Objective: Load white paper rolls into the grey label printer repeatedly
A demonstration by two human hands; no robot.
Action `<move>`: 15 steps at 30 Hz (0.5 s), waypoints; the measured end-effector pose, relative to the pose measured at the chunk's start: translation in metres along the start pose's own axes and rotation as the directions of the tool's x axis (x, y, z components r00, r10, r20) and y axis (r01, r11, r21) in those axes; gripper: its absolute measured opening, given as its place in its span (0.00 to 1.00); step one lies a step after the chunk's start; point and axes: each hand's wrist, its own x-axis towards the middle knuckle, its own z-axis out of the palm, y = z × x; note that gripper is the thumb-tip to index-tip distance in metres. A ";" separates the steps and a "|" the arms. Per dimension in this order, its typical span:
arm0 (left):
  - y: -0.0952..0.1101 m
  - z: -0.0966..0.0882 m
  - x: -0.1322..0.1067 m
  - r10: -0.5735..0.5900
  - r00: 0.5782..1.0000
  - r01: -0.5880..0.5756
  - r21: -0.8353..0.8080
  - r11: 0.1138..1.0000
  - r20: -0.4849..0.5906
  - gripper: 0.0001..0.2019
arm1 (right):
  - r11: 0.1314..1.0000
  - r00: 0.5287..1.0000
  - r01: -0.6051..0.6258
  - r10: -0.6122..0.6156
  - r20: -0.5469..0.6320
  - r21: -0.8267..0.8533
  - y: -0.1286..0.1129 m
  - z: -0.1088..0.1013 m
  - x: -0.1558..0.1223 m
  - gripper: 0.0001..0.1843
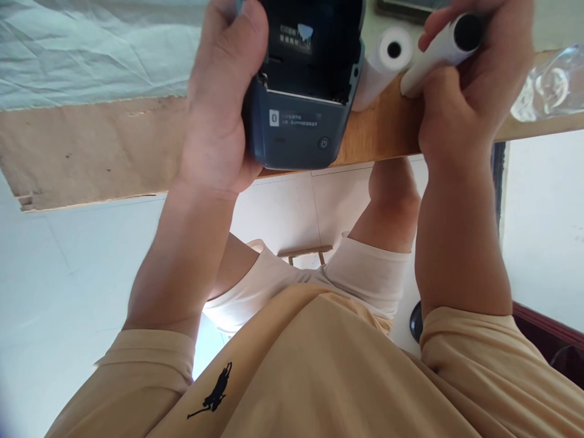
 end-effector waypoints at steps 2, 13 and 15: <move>-0.001 -0.001 0.000 0.016 1.000 -0.016 -0.040 0.999 0.008 0.05 | 0.989 0.991 0.132 -0.131 0.023 -0.068 0.004 0.000 0.002 0.21; -0.006 -0.013 0.001 0.053 0.992 -0.044 -0.081 0.996 0.113 0.07 | 0.964 0.990 0.138 -0.130 0.049 -0.229 0.005 -0.003 0.002 0.21; -0.006 -0.013 0.000 0.053 0.992 -0.045 -0.073 0.996 0.117 0.08 | 0.953 0.992 0.122 -0.112 0.050 -0.277 0.002 -0.002 0.001 0.21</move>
